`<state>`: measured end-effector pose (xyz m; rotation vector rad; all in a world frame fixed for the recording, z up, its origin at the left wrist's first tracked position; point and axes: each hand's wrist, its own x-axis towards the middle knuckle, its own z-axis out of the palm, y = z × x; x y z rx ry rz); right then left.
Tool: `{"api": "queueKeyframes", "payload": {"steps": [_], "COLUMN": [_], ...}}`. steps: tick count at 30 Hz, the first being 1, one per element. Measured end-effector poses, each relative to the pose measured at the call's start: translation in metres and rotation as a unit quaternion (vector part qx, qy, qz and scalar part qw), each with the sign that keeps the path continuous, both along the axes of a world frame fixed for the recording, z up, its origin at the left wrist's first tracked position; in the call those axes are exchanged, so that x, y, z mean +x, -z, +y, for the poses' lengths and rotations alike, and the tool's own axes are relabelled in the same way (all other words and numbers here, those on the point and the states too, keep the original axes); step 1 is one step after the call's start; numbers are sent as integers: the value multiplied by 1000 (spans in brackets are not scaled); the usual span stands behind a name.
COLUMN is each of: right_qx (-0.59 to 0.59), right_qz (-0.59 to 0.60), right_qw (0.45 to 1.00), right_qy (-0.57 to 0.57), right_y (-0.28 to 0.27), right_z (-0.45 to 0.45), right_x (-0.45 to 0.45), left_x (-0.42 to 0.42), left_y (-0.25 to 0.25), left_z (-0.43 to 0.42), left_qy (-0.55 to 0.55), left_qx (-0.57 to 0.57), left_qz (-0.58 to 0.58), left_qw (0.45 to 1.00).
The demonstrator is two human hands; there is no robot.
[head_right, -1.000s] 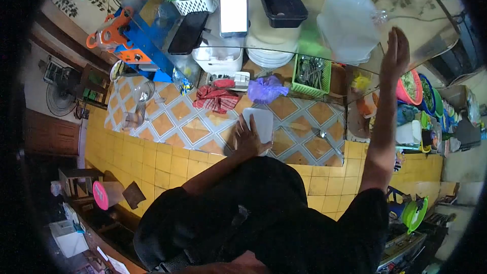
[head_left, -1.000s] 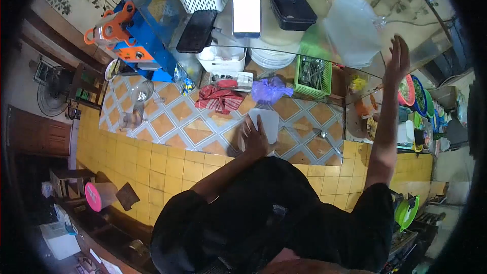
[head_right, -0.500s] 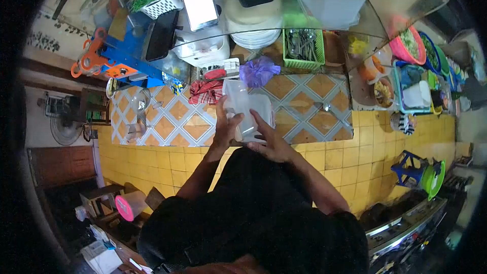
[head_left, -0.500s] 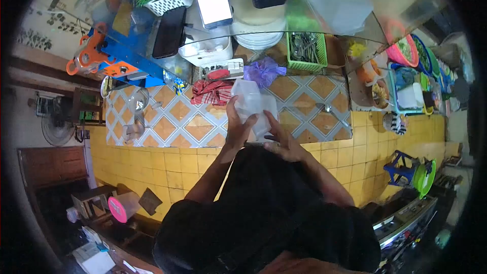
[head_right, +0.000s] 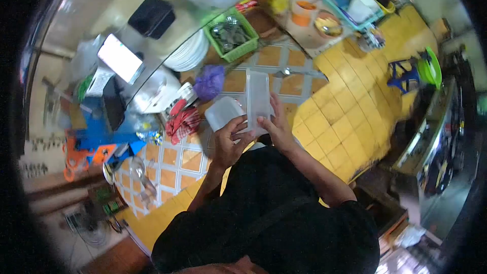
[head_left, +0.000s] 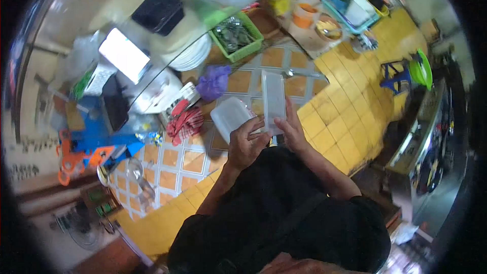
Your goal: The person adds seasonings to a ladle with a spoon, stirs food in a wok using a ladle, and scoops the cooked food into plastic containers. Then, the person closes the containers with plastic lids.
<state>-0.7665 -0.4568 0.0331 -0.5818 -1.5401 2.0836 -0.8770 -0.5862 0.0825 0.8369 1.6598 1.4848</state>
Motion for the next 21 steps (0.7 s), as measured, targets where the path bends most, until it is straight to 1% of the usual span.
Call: {"api": "queueKeyframes", "payload": {"steps": [4, 5, 6, 8, 9, 10, 11, 12, 14, 15, 16, 18, 19, 20, 21], "right_qx": [-14, -53, -91, -92, -91, -94, -62, -29, -55, -77, -76, -95, -91, -61, -29], "right_qz": [-49, -47, -43, -50, -56, -56, -32, -6, 9, 20, 22, 10, 10, -27, -60], "right_qw": [996, 993, 990, 987, 985, 985, 989, 990, 991, 991, 992, 993, 994, 996, 996], "right_qy": [78, 90, 100, 122, 133, 131, 134, 136, 120, 106, 101, 70, 64, 58, 53], "right_y": [-12, -14, -16, -19, -19, -10, 5, 6, -2, -9, -12, -16, -21, -29, -34], "right_z": [-6, -10, -14, -18, -21, -22, -22, -22, -25, -24, -24, -17, -12, -7, -1], "right_x": [29, 34, 38, 45, 47, 52, 57, 55, 56, 56, 59, 67, 70, 75, 78], "left_x": [-1, -3, -4, -6, -3, 0, 3, 7, 18, 21, 22, 27, 28, 29, 30], "left_y": [-13, -9, -9, -9, -4, 6, 13, 18, 26, 26, 23, 16, 20, 28, 25], "left_z": [15, 17, 16, 17, 16, 16, 15, 13, 9, 13, 12, 13, 13, 10, 13], "left_qy": [129, 154, 164, 231, 230, 206, 180, 176, 164, 196, 192, 222, 217, 246, 276], "left_qx": [6, -6, -8, -57, -60, -34, -7, -8, 1, 45, 47, -2, 3, 8, 14], "left_qz": [34, 83, 82, -8, -9, -30, -48, -45, -170, -240, -237, -194, -193, -171, -145], "left_qw": [991, 984, 983, 971, 971, 977, 982, 983, 972, 950, 951, 956, 957, 954, 950]}}
